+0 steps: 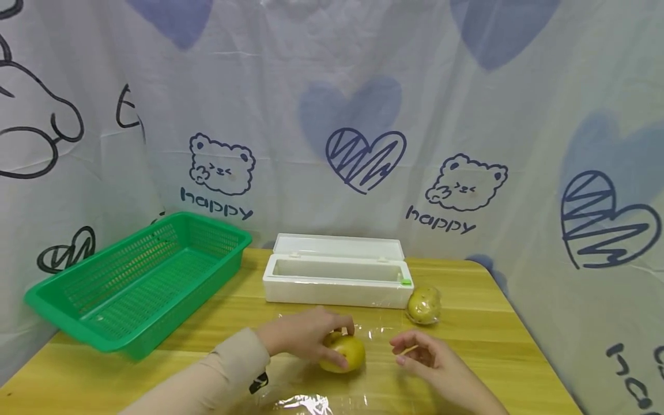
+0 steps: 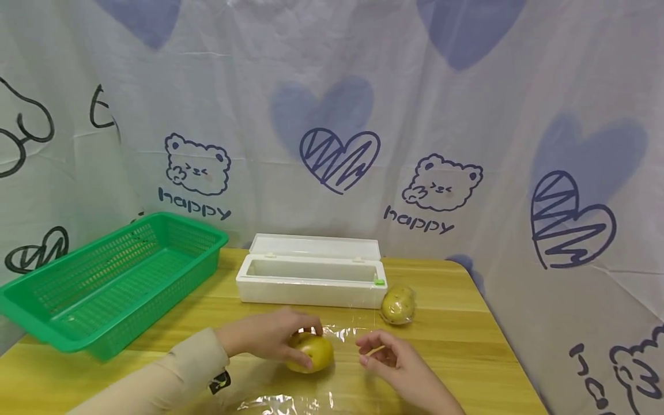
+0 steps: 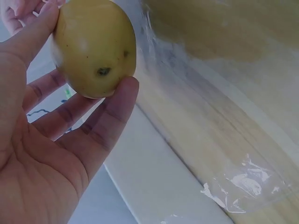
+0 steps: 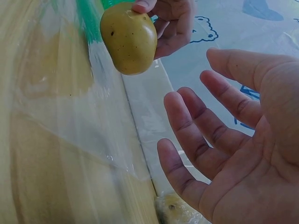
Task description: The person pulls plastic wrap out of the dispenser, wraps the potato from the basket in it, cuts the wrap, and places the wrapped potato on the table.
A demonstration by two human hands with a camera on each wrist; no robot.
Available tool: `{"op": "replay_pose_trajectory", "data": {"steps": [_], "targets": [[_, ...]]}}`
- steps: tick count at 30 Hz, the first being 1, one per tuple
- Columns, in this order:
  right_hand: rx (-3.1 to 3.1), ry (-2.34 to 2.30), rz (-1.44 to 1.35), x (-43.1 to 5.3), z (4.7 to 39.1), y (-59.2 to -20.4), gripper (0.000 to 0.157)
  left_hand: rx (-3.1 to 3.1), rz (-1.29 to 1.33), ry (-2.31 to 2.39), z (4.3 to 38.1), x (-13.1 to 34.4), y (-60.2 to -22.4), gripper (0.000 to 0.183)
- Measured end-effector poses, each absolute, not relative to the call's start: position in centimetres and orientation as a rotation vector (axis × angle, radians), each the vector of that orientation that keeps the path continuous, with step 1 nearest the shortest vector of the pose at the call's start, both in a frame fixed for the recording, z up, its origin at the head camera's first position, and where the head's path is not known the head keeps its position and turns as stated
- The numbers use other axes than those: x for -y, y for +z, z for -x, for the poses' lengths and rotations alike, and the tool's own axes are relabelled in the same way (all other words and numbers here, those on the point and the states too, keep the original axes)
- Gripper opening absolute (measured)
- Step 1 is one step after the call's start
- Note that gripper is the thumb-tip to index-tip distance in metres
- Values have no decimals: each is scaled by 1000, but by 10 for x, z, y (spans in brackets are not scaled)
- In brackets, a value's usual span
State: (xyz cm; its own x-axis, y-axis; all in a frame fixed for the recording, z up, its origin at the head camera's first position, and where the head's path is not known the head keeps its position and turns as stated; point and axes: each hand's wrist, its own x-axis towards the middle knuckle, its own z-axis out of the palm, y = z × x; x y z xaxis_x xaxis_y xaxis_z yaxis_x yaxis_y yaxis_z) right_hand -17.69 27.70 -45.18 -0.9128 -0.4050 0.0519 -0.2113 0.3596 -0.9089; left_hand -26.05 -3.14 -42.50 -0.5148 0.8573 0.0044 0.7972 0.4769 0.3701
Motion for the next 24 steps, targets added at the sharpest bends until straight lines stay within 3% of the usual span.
{"op": "replay_pose_trajectory", "data": {"steps": [24], "targets": [[-2415,-1590,588,-279,178,-453,37,-2542,-1386,449,259,33,-434,49]]}}
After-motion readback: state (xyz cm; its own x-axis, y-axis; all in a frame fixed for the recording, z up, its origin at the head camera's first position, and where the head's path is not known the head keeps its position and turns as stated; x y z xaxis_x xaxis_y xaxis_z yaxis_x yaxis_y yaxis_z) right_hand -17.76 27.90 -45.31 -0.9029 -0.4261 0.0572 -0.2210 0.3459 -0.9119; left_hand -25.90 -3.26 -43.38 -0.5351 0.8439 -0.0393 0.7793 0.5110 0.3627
